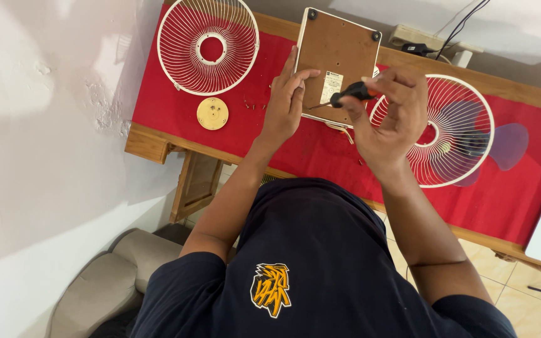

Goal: The person disassembles a small electric fan by removing screws from the base and casing using a screwdriver. They separate the fan housing, remove the motor assembly, and detach the control knob, leaving the components on the table.

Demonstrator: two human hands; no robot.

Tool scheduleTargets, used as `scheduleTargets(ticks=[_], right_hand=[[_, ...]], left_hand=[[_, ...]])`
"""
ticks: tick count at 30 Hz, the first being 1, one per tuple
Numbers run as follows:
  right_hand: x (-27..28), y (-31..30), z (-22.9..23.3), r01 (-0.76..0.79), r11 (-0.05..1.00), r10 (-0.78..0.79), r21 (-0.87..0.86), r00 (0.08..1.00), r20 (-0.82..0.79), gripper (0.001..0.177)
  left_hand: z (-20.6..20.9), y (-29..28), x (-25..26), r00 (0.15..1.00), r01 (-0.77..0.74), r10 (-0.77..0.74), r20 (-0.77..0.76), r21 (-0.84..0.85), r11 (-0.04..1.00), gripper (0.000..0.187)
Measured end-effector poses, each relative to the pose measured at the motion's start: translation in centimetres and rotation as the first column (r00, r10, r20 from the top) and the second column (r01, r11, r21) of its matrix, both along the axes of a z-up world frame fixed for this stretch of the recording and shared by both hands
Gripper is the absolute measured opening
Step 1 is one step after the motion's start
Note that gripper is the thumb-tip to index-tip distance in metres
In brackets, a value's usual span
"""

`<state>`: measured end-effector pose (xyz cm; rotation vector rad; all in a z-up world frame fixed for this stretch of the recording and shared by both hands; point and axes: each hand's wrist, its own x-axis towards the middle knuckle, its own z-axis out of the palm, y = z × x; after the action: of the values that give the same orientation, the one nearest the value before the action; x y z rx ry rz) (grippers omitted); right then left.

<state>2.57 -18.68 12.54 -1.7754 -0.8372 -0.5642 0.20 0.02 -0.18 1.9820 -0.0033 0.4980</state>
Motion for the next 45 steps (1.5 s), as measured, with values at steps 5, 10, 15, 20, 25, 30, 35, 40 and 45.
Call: scheduleTargets(ticks=[5, 10, 15, 20, 25, 30, 35, 40, 45], right_hand=[[-0.7, 0.0, 0.8, -0.055, 0.998, 0.056, 0.015, 0.998, -0.035, 0.031], [-1.5, 0.9, 2.4, -0.119, 0.987, 0.133, 0.109, 0.982, -0.134, 0.032], [-1.5, 1.0, 3.4, 0.016, 0.993, -0.009, -0.114, 0.998, 0.061, 0.034], [-2.0, 1.6, 2.4, -0.064, 0.998, 0.064, 0.000, 0.992, -0.111, 0.028], [-1.9, 2.1, 2.2, -0.051, 0.998, 0.041, -0.032, 0.963, -0.266, 0.031], [-2.0, 3.7, 2.3, -0.097, 0.994, 0.084, -0.039, 0.961, -0.262, 0.028], [-2.2, 4.6, 2.6, -0.074, 0.995, 0.054, -0.073, 0.969, -0.239, 0.025], [-1.8, 4.8, 3.4, -0.005, 1.000, 0.002, -0.012, 0.972, -0.235, 0.024], [-2.0, 3.4, 4.5, 0.111, 0.988, -0.134, -0.104, 0.960, -0.245, 0.019]], left_hand=[[-0.1, -0.2, -0.1, 1.000, -0.008, 0.008, -0.004, -0.013, 1.000, 0.033], [-0.2, -0.2, -0.2, 0.997, -0.008, 0.006, -0.076, -0.030, 1.000, 0.040], [-0.2, -0.3, 0.3, 0.997, -0.019, 0.016, -0.078, -0.043, 0.999, 0.036], [-0.5, 0.3, 0.0, 0.995, -0.028, 0.023, -0.098, -0.051, 0.998, 0.037], [0.0, 1.8, 0.6, 0.999, 0.035, -0.035, 0.000, -0.013, 0.999, 0.042], [0.5, 2.7, 0.7, 0.980, 0.192, -0.193, 0.036, 0.037, 0.981, 0.055], [0.3, 3.4, 1.1, 0.964, 0.262, -0.264, 0.005, -0.158, 0.952, 0.057], [-0.3, 2.8, 1.3, 0.975, 0.221, -0.216, 0.056, -0.094, 0.971, 0.050], [-0.7, 1.9, 1.5, 0.971, 0.235, -0.226, 0.079, -0.138, 0.962, 0.049]])
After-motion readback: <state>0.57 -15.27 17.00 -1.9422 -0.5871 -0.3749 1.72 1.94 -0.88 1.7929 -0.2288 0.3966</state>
